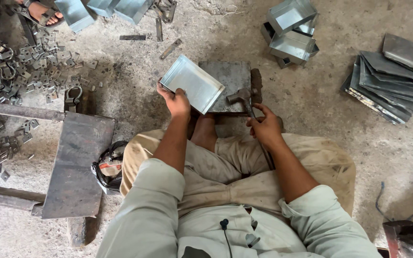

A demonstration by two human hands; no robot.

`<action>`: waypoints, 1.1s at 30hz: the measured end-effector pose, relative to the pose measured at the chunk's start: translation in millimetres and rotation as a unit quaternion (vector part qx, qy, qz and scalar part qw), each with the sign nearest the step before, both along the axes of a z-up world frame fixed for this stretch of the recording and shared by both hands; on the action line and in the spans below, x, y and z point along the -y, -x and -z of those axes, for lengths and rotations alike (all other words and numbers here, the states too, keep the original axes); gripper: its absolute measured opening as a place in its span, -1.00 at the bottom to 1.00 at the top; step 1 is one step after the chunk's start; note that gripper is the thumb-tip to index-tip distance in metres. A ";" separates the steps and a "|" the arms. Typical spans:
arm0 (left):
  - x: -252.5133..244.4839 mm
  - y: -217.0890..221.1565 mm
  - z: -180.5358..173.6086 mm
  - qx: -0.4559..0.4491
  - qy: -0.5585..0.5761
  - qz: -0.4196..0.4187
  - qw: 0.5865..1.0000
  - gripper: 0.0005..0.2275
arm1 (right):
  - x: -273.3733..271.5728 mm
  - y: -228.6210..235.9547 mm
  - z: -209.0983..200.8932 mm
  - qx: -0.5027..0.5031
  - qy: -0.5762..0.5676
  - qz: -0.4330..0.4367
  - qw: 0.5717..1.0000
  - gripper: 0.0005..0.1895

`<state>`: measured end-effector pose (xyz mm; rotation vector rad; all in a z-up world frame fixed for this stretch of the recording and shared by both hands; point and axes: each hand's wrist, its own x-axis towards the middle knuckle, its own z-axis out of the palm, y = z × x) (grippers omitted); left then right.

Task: The person sits cross-legged on the floor and uses a hammer to shape rectangular metal pieces on a small anvil. They repeatedly pick up metal pieces, position them on the anvil, and strike them to form a box-like shape, then place the finished pieces into a pile.

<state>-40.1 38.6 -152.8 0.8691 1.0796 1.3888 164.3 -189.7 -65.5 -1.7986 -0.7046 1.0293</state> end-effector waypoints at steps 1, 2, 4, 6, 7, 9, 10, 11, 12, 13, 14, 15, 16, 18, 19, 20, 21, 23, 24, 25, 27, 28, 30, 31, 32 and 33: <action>-1.2 0.4 5.0 -0.045 -0.016 0.001 0.999 -0.33 | 4.2 1.7 -6.8 0.023 0.010 -0.001 1.000 -0.36; -2.2 0.9 8.4 -0.090 -0.032 0.002 0.995 -0.34 | 8.8 5.5 -14.8 0.094 -0.023 -0.004 0.995 -0.38; -3.8 0.8 8.9 -0.170 -0.034 0.014 0.985 -0.34 | 17.7 13.4 -35.1 0.235 -0.088 -0.008 0.968 -0.43; -1.9 0.9 2.0 -0.242 -0.003 0.036 0.970 -0.30 | 22.3 14.6 -60.7 0.333 -0.170 -0.002 0.927 -0.51; -0.3 0.7 -4.1 -0.246 0.004 0.041 0.968 -0.30 | 24.3 15.4 -73.4 0.379 -0.210 0.000 0.901 -0.55; 1.5 0.1 -20.1 -0.253 0.016 0.051 0.966 -0.29 | 23.1 18.5 -95.9 0.387 -0.295 0.005 0.873 -0.69; 4.6 0.7 -27.7 -0.267 0.034 0.056 0.962 -0.29 | 21.3 20.6 -104.6 0.390 -0.338 0.006 0.856 -0.75; 4.7 0.9 -35.4 -0.280 0.048 0.060 0.957 -0.29 | 18.0 23.2 -110.7 0.383 -0.353 0.003 0.854 -0.74; 5.2 0.1 -41.2 -0.294 0.062 0.065 0.952 -0.29 | 15.3 25.4 -114.2 0.376 -0.367 0.000 0.851 -0.73; 4.9 -0.2 -44.9 -0.302 0.050 0.058 0.950 -0.28 | 12.3 26.7 -114.7 0.369 -0.381 -0.003 0.848 -0.72; 4.1 0.4 -46.8 -0.310 0.038 0.051 0.949 -0.28 | 6.5 26.6 -112.2 0.389 -0.362 -0.022 0.847 -0.71; 3.1 0.4 -47.2 -0.317 0.026 0.045 0.947 -0.27 | -1.2 26.3 -106.7 0.409 -0.343 -0.039 0.845 -0.71; 2.3 0.4 -46.4 -0.267 0.019 0.052 0.962 -0.28 | -6.4 26.5 -99.8 0.428 -0.323 -0.057 0.842 -0.70; 1.3 0.1 -42.0 -0.162 0.006 0.062 0.985 -0.28 | -12.3 27.4 -85.3 0.407 -0.286 -0.065 0.865 -0.67; 0.2 0.1 -38.6 -0.215 -0.011 0.055 0.975 -0.29 | -13.9 26.7 -79.7 0.396 -0.267 -0.068 0.876 -0.66; -1.2 1.1 -34.2 -0.267 -0.029 0.048 0.962 -0.30 | -12.1 25.9 -75.3 0.401 -0.257 -0.052 0.878 -0.66; -1.5 2.7 -28.2 -0.318 -0.045 0.039 0.946 -0.30 | -7.0 26.1 -71.1 0.404 -0.246 -0.038 0.880 -0.66; -4.4 3.4 -15.2 -0.257 -0.039 0.036 0.965 -0.30 | -0.4 24.1 -62.9 0.393 -0.224 -0.012 0.892 -0.64; -4.0 4.1 -9.2 -0.227 -0.036 0.035 0.973 -0.31 | 2.1 22.5 -58.4 0.378 -0.212 0.000 0.901 -0.62; -9.7 3.1 -7.8 -0.193 -0.032 0.043 0.980 -0.31 | -2.7 17.5 -54.6 0.365 -0.208 0.014 0.907 -0.60; -10.5 5.0 -4.6 -0.127 -0.018 0.061 0.990 -0.32 | -5.8 5.7 -45.0 0.271 -0.114 0.019 0.956 -0.55; -10.7 4.6 -3.5 -0.077 -0.018 0.074 0.994 -0.32 | -5.0 0.4 -38.6 0.220 -0.063 0.019 0.973 -0.52; -13.8 3.1 -6.0 0.025 -0.019 0.096 0.995 -0.32 | -9.1 -11.7 -26.2 0.206 -0.037 0.013 0.978 -0.52; -12.1 4.6 -7.9 0.038 -0.026 0.102 0.994 -0.32 | -9.9 -15.6 -19.7 0.199 -0.023 0.009 0.980 -0.51; -8.5 6.8 -10.2 0.050 -0.032 0.108 0.992 -0.32 | -10.8 -16.3 -12.8 0.153 -0.004 0.011 0.988 -0.50; -7.9 7.3 -14.7 0.063 -0.042 0.115 0.990 -0.32 | -14.8 -15.8 -7.1 0.108 0.013 0.014 0.994 -0.49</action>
